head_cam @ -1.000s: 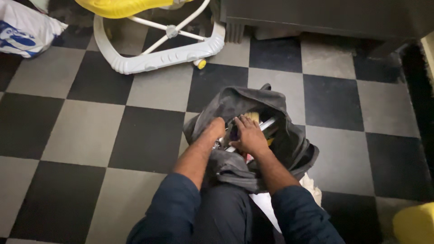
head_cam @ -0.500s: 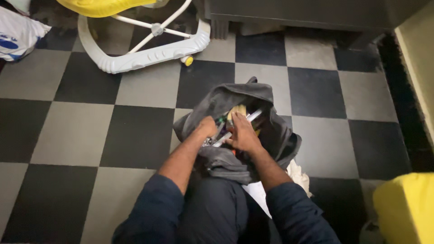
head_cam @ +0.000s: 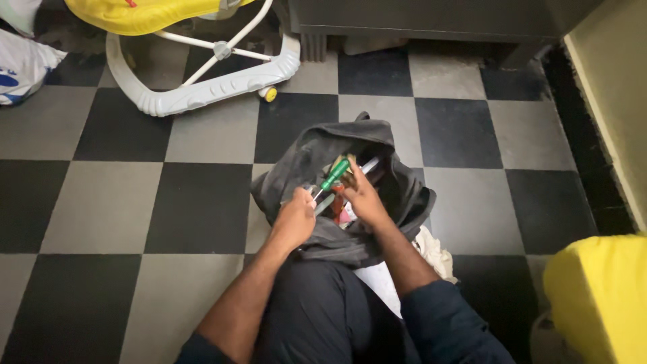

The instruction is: The person sits on a checkered floor and retrieves a pair of pliers from a black bag. They wipe the pliers with a white cloth and place them on a yellow stool. Next, they retrieve a green screwdriver from the bag, wipe it with the cloth, and place it on the stool next to the pliers.

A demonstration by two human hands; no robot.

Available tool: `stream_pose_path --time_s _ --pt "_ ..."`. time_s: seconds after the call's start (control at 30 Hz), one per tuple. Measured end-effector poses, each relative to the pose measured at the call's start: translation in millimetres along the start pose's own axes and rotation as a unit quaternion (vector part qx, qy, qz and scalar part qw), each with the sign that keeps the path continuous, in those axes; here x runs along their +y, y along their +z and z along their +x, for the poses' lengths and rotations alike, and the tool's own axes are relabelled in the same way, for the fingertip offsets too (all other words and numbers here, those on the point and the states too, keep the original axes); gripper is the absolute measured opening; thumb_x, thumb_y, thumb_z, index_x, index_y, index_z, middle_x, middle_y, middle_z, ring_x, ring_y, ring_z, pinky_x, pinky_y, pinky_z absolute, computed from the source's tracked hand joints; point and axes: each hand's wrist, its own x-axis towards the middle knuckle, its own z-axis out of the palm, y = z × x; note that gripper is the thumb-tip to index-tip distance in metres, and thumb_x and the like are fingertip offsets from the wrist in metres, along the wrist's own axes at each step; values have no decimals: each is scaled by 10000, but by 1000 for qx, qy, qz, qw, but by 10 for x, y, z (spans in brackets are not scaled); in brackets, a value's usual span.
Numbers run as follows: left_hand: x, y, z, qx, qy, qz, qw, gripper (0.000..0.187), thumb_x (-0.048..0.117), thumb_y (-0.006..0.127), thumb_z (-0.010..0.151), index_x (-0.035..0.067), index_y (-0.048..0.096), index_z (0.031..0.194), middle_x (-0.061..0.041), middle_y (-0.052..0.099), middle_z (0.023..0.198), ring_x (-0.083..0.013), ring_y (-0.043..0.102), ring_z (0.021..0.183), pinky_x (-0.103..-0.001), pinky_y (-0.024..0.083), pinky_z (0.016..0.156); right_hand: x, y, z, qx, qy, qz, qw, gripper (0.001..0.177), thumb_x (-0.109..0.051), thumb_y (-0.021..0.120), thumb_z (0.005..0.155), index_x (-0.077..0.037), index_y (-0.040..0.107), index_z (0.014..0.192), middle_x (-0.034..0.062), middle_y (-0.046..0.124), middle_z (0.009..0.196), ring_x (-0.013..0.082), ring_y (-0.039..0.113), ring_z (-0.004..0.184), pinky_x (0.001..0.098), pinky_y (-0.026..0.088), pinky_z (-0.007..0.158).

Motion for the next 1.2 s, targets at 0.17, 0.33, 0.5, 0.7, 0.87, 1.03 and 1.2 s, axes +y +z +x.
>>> stream_pose_path --time_s 0.17,0.33,0.5,0.7,0.87,1.03,1.2 --pt "288 -148 -353 -86 13 -125 988 114 137 521 1010 28 546 1030 -129 699 722 -249 694 660 -403 538 667 -658 60 -335 89 116 190 971 519 -88 513 1024 -55 402 1530 144 650 1267 240 727 1015 386 575 916" --pt "680 -108 -588 -249 -83 -321 910 258 90 520 974 -5 551 1212 -120 732 823 -121 565 584 -264 470 559 -1252 -61 -850 124 130 158 971 421 -134 571 1025 -76 506 1437 157 694 1207 214 724 889 382 608 832" --pt "1114 31 -727 -373 -94 -371 845 440 144 504 1000 13 416 1410 -128 755 924 -87 586 577 -215 470 519 -1581 -351 -1326 152 127 170 965 415 -133 580 1019 -66 513 1423 159 700 1204 208 734 878 375 621 816" --pt "1487 264 -911 -445 -60 -376 810 578 182 547 989 -15 337 1490 -163 771 988 -119 631 606 -236 513 536 -1793 -612 -1801 163 100 205 960 420 -129 593 1027 -36 503 1426 186 692 1186 217 733 863 353 625 789" --pt "1663 560 -951 -467 -75 -357 806 782 273 576 973 102 134 1595 -152 708 1162 -193 704 812 -311 589 660 -1879 -730 -2030 184 115 171 961 434 -112 592 1000 -30 518 1419 172 712 1122 212 733 841 343 622 779" --pt "1800 1254 -713 -421 -132 -481 757 669 378 478 1049 184 246 1645 -102 566 1379 -201 666 1100 -408 622 838 -1829 -889 -2120 222 132 122 958 411 -116 605 998 -34 555 1397 84 696 1047 169 712 807 316 619 767" --pt "1839 1696 -545 -445 -130 -549 695 603 245 448 1067 231 244 1635 -114 560 1341 -242 626 1081 -472 597 937 -1730 -1061 -2182 289 129 98 944 368 -123 601 988 -33 591 1345 65 698 1012 171 706 753 312 599 719"
